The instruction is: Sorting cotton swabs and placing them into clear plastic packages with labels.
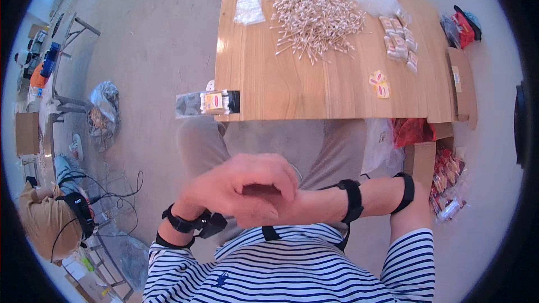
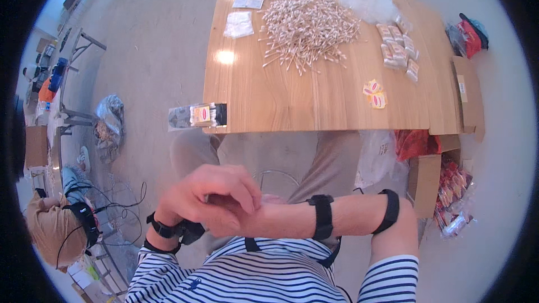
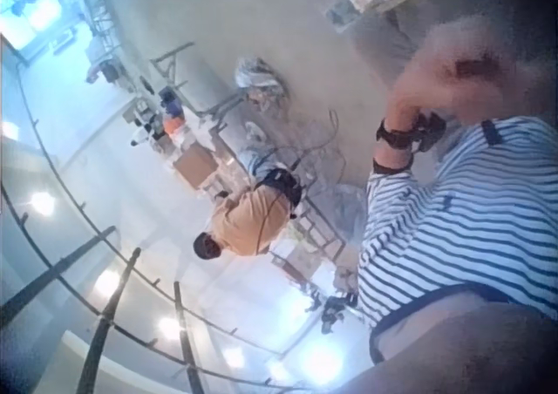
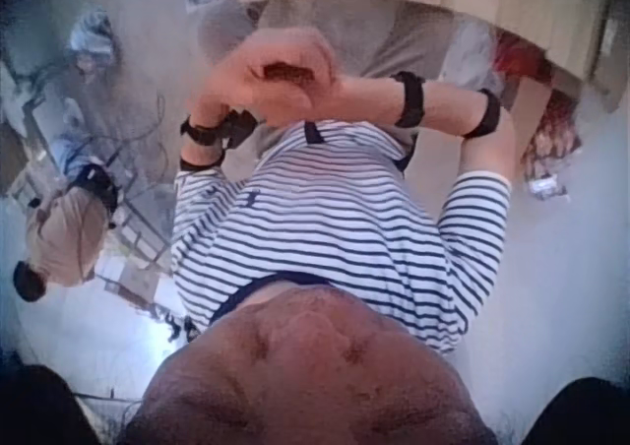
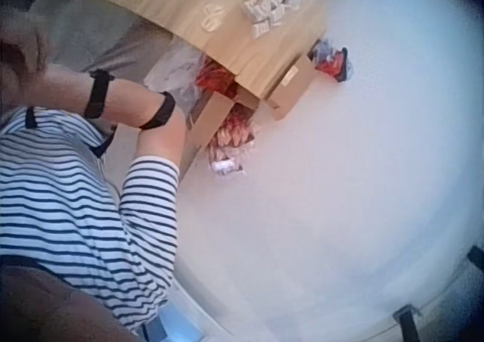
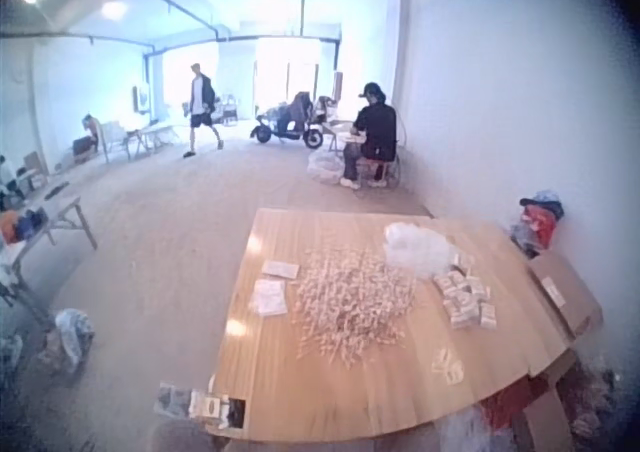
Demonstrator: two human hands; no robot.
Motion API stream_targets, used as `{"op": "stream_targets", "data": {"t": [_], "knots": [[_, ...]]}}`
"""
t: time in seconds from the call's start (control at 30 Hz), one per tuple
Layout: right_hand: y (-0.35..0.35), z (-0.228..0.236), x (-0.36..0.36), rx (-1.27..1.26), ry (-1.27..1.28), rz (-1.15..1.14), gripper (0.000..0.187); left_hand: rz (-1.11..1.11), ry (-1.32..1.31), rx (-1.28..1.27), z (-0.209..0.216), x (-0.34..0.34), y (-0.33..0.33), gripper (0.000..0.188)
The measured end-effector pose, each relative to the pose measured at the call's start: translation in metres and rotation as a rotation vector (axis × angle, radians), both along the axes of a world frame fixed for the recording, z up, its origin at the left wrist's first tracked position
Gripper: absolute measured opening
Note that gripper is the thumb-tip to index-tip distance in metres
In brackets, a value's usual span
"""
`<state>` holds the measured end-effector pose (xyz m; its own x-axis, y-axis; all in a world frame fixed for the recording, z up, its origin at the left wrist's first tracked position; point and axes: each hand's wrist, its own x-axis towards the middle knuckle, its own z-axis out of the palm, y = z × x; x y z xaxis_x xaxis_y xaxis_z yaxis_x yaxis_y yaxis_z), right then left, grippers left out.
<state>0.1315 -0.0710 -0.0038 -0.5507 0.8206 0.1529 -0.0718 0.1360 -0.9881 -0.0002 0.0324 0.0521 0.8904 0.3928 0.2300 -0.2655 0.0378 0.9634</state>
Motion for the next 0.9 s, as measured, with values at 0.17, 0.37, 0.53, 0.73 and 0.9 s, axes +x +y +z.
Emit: {"op": "stream_targets", "data": {"t": [0.17, 0.37, 0.53, 0.73, 0.9], "knots": [[0.0, -0.023, -0.009, 0.533, -0.4, 0.243, 0.011, -0.138, 0.131, -0.036, -0.009, 0.003, -0.001, 0.019], [0.024, -0.018, 0.002, 1.479, -0.831, 0.156, 0.012, 0.022, -0.012, 0.045, -0.004, 0.019, 0.001, 0.018], [0.039, -0.034, 0.007, 1.205, -0.785, 0.372, 0.01, -0.062, 0.118, -0.078, -0.023, 0.01, 0.007, 0.017], [0.106, -0.026, 0.047, 0.375, -0.987, 0.338, 0.011, 0.553, 0.316, -0.193, -0.067, -0.008, 0.012, 0.011], [0.187, -0.074, 0.108, 0.384, -1.171, -0.513, 0.013, 0.68, 0.349, -0.325, -0.096, -0.008, 0.008, 0.008]]}}
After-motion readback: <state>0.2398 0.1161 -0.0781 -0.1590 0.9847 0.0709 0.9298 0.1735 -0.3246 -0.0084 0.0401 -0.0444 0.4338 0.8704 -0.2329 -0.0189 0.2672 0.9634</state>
